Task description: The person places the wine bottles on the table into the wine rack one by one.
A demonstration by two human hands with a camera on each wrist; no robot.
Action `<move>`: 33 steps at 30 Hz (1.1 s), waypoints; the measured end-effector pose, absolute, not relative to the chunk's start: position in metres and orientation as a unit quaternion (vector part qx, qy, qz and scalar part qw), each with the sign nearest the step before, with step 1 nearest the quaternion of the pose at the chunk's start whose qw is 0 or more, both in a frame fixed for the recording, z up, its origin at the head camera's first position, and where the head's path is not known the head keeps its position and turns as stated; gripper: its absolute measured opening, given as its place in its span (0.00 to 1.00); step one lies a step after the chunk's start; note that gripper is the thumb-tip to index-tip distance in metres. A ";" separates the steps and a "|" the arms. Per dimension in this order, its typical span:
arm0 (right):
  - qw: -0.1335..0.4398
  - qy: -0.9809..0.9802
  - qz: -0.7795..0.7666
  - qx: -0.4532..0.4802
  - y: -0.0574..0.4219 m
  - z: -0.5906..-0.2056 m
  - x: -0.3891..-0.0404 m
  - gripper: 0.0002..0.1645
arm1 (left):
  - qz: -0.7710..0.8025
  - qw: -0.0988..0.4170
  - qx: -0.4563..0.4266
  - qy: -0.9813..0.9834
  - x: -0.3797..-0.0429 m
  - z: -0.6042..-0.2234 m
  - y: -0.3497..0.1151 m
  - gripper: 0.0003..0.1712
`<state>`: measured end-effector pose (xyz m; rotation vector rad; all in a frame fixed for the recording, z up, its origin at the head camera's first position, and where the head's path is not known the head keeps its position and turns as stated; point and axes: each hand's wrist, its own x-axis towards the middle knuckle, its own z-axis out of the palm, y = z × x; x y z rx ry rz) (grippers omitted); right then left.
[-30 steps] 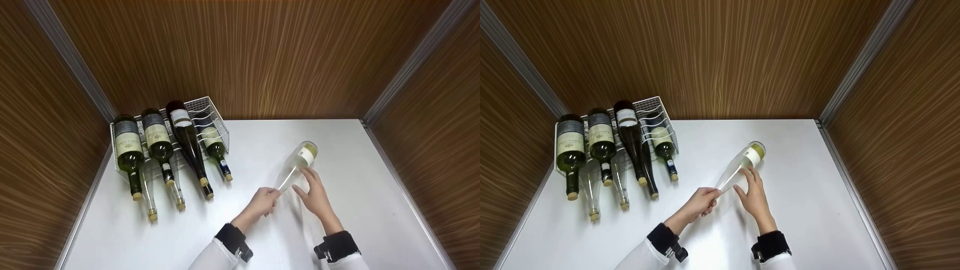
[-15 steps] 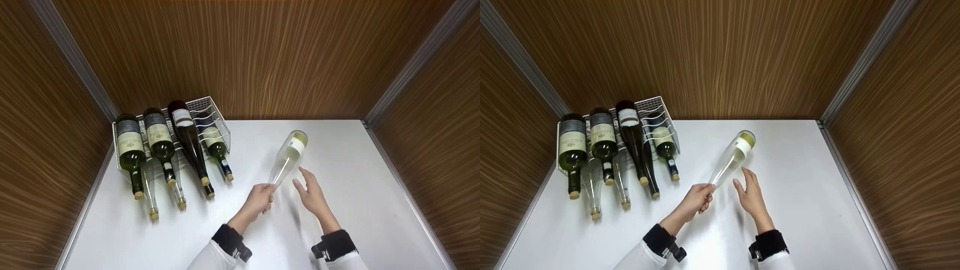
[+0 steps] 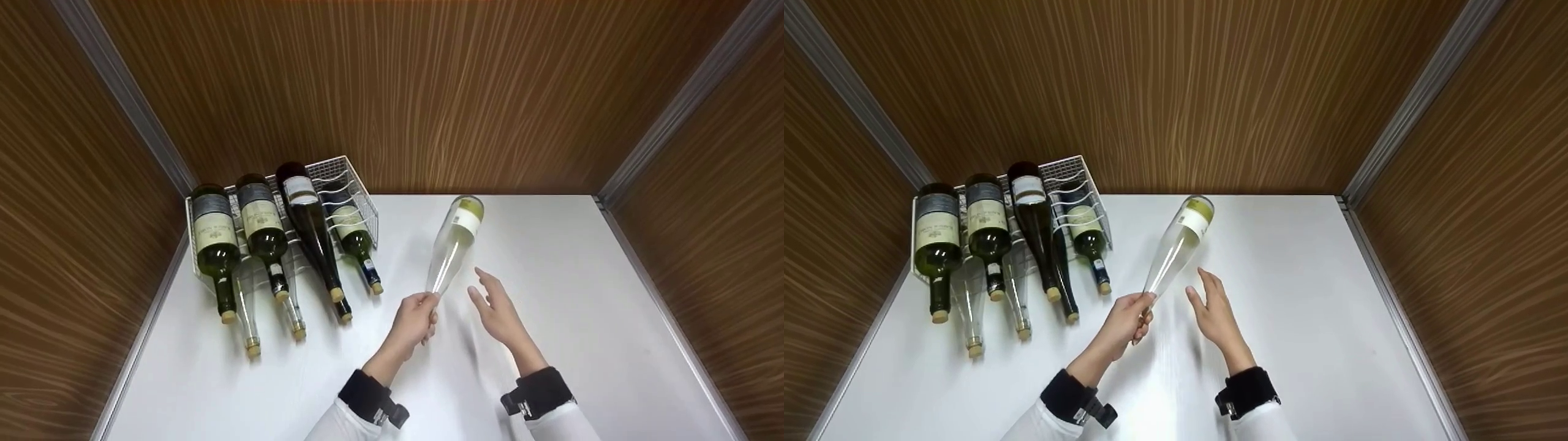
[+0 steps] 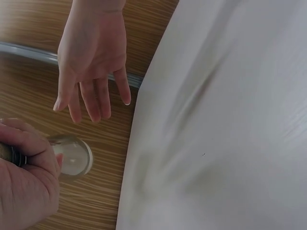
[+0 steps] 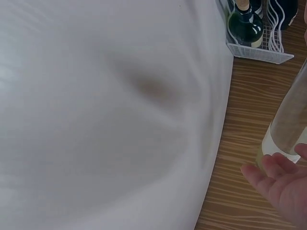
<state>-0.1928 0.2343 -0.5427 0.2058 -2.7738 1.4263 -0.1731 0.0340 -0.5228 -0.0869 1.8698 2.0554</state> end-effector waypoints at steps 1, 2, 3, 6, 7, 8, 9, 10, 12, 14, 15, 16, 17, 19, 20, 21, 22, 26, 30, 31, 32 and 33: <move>0.005 -0.888 0.456 0.067 0.233 -0.542 -0.193 0.36 | 0.730 0.175 -0.034 0.660 -0.173 -0.522 0.033 0.16; 0.003 -0.888 0.455 0.069 0.231 -0.542 -0.194 0.36 | 0.732 0.170 -0.036 0.659 -0.173 -0.521 0.031 0.16; 0.001 -0.888 0.455 0.071 0.230 -0.541 -0.195 0.37 | 0.734 0.165 -0.038 0.658 -0.173 -0.520 0.030 0.16; -0.004 -0.889 0.452 0.077 0.226 -0.540 -0.196 0.37 | 0.743 0.148 -0.044 0.651 -0.172 -0.517 0.025 0.16; -0.005 -0.888 0.452 0.079 0.224 -0.539 -0.197 0.36 | 0.747 0.143 -0.045 0.647 -0.172 -0.516 0.024 0.15; -0.007 -0.888 0.453 0.080 0.223 -0.538 -0.197 0.36 | 0.752 0.137 -0.047 0.643 -0.172 -0.515 0.023 0.15; -0.008 -0.888 0.453 0.082 0.222 -0.538 -0.198 0.35 | 0.757 0.131 -0.049 0.638 -0.172 -0.514 0.021 0.14; -0.009 -0.887 0.453 0.083 0.220 -0.537 -0.199 0.34 | 0.762 0.125 -0.050 0.633 -0.172 -0.514 0.020 0.14; -0.013 -0.888 0.452 0.084 0.217 -0.536 -0.200 0.33 | 0.772 0.115 -0.053 0.623 -0.172 -0.512 0.018 0.13; -0.016 -0.890 0.448 0.087 0.214 -0.535 -0.202 0.34 | 0.779 0.107 -0.057 0.615 -0.173 -0.512 0.016 0.13; -0.017 -0.891 0.446 0.089 0.213 -0.535 -0.203 0.34 | 0.782 0.103 -0.059 0.612 -0.174 -0.511 0.015 0.13; -0.017 -0.891 0.445 0.091 0.211 -0.534 -0.203 0.34 | 0.785 0.100 -0.061 0.608 -0.174 -0.510 0.013 0.12; -0.017 -0.891 0.443 0.093 0.209 -0.533 -0.204 0.34 | 0.787 0.097 -0.062 0.606 -0.174 -0.509 0.012 0.12; -0.016 -0.891 0.443 0.100 0.207 -0.532 -0.205 0.35 | 0.791 0.090 -0.062 0.602 -0.174 -0.507 0.009 0.12; -0.016 -0.890 0.443 0.102 0.205 -0.531 -0.205 0.35 | 0.793 0.085 -0.061 0.600 -0.174 -0.506 0.007 0.12; -0.015 -0.889 0.445 0.106 0.204 -0.531 -0.205 0.35 | 0.794 0.080 -0.061 0.599 -0.173 -0.504 0.005 0.12; -0.015 -0.888 0.446 0.109 0.203 -0.531 -0.206 0.35 | 0.796 0.076 -0.059 0.598 -0.173 -0.503 0.004 0.12; -0.017 -0.886 0.448 0.116 0.197 -0.529 -0.207 0.34 | 0.803 0.056 -0.055 0.591 -0.173 -0.497 -0.001 0.12; -0.017 -0.885 0.447 0.129 0.192 -0.527 -0.209 0.34 | 0.810 0.038 -0.056 0.583 -0.174 -0.494 -0.006 0.12; -0.017 -0.884 0.447 0.133 0.190 -0.527 -0.209 0.34 | 0.810 0.033 -0.057 0.582 -0.174 -0.493 -0.007 0.12; -0.017 -0.883 0.448 0.136 0.189 -0.527 -0.210 0.34 | 0.811 0.027 -0.059 0.582 -0.174 -0.493 -0.008 0.12; -0.016 -0.882 0.449 0.139 0.188 -0.527 -0.210 0.35 | 0.811 0.022 -0.063 0.581 -0.174 -0.492 -0.010 0.12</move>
